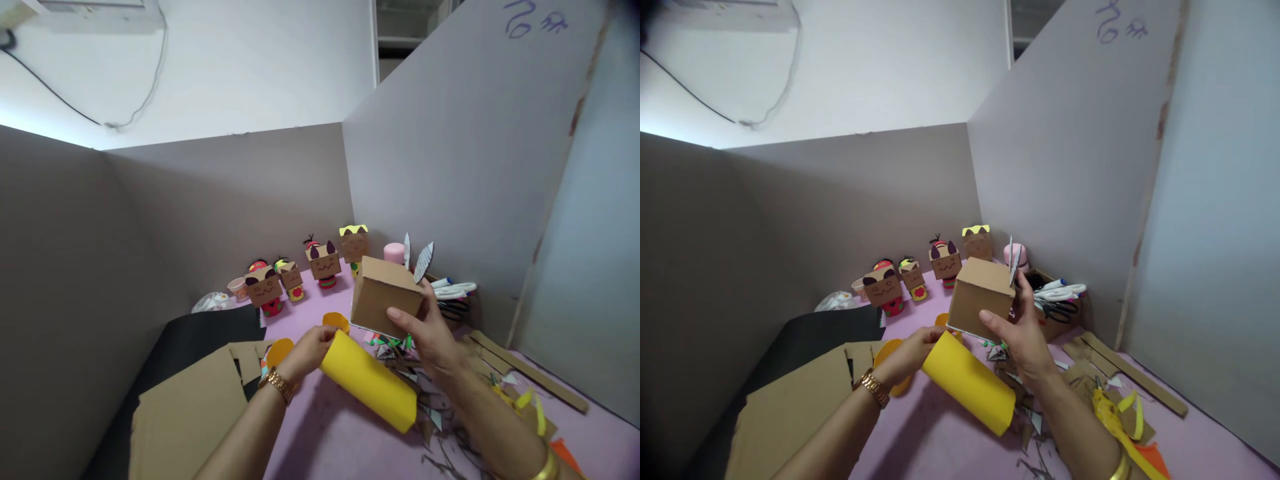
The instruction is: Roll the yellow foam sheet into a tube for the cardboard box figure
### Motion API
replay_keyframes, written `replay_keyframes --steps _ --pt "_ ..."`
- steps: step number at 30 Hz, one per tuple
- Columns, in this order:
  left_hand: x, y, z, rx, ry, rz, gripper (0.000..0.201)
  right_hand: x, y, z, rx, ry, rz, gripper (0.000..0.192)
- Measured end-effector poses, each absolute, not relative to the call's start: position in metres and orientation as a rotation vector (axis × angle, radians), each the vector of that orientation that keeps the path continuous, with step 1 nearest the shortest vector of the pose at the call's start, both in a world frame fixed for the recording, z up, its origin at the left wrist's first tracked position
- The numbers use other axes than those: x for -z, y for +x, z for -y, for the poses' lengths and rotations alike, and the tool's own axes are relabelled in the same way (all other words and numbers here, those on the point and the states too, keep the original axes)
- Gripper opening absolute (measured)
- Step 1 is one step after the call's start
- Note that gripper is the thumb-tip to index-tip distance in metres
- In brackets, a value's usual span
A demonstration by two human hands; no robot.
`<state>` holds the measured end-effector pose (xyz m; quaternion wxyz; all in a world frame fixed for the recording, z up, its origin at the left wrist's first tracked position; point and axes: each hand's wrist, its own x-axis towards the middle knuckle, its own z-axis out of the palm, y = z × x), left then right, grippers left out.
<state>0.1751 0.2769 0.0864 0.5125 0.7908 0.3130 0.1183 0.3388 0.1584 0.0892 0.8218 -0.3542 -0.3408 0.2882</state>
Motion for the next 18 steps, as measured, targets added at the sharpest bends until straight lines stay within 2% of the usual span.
replay_keyframes --steps 11,18 --pt "-0.091 0.157 -0.226 -0.188 1.758 -0.728 0.025 -0.089 0.346 -0.157 -0.624 -0.79 0.743 0.096" --pt "-0.094 0.148 -0.202 -0.34 1.686 -0.745 0.007 -0.082 0.335 -0.159 -0.74 -0.847 0.792 0.098"
